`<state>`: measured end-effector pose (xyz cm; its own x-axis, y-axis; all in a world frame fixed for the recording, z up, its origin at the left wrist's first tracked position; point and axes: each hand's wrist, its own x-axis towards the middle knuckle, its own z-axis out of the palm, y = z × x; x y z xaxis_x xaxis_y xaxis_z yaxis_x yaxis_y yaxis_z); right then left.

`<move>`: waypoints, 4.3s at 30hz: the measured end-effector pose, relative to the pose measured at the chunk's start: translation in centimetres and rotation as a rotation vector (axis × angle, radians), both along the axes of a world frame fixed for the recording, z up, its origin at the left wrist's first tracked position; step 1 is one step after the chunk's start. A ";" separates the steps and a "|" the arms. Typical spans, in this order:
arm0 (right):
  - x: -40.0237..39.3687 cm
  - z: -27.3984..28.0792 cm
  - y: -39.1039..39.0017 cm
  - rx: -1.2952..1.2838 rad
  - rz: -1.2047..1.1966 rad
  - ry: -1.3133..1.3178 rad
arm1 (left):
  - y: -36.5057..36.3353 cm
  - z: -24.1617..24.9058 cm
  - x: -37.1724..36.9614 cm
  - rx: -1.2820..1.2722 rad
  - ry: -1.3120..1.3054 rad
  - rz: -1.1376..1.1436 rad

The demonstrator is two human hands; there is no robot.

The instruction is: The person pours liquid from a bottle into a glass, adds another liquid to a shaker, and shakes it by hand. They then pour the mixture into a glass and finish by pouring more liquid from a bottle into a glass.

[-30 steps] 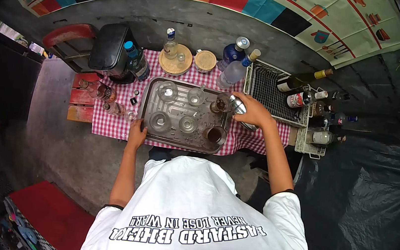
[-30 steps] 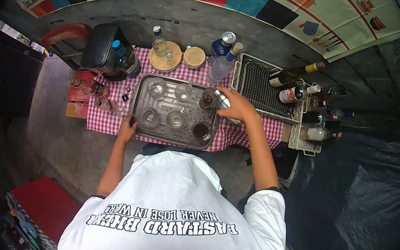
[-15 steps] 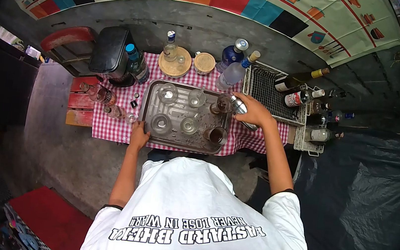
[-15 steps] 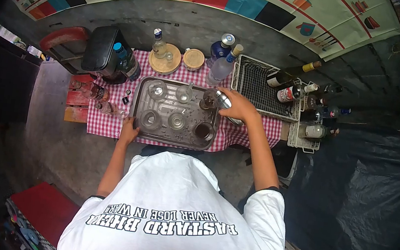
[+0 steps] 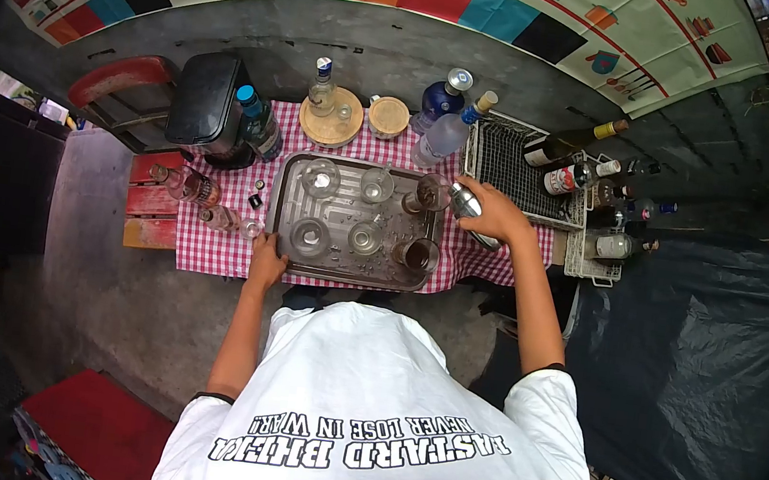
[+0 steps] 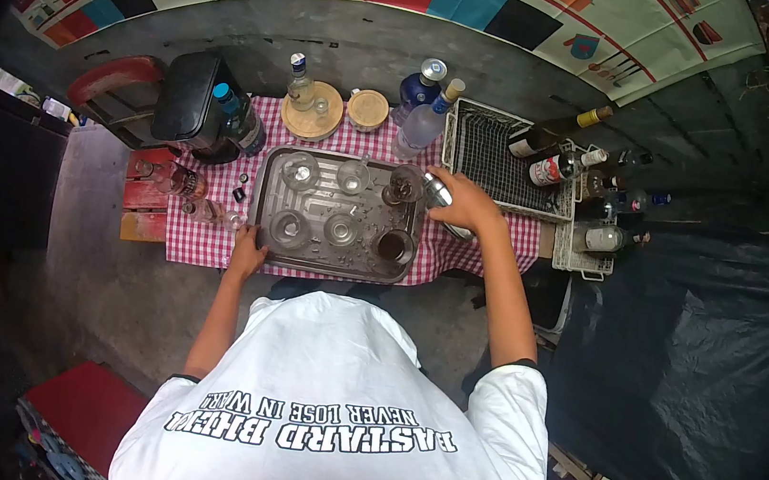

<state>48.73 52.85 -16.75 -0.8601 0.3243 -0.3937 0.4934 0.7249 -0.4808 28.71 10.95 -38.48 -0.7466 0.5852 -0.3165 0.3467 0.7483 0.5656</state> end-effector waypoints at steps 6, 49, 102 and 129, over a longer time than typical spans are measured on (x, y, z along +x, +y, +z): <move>1.1 -0.6 -0.6 0.053 0.000 0.036 | -0.1 0.4 -0.2 0.009 -0.008 -0.019; 1.2 -1.6 -3.7 0.105 -0.063 -0.028 | 2.3 2.4 -3.6 -0.023 -0.148 -0.064; -3.2 0.2 -1.3 0.119 0.096 -0.159 | 4.1 3.9 -4.5 -0.114 -0.266 0.075; -7.9 0.1 -0.2 0.223 0.327 -0.414 | 5.0 2.4 -4.8 -0.159 -0.285 0.126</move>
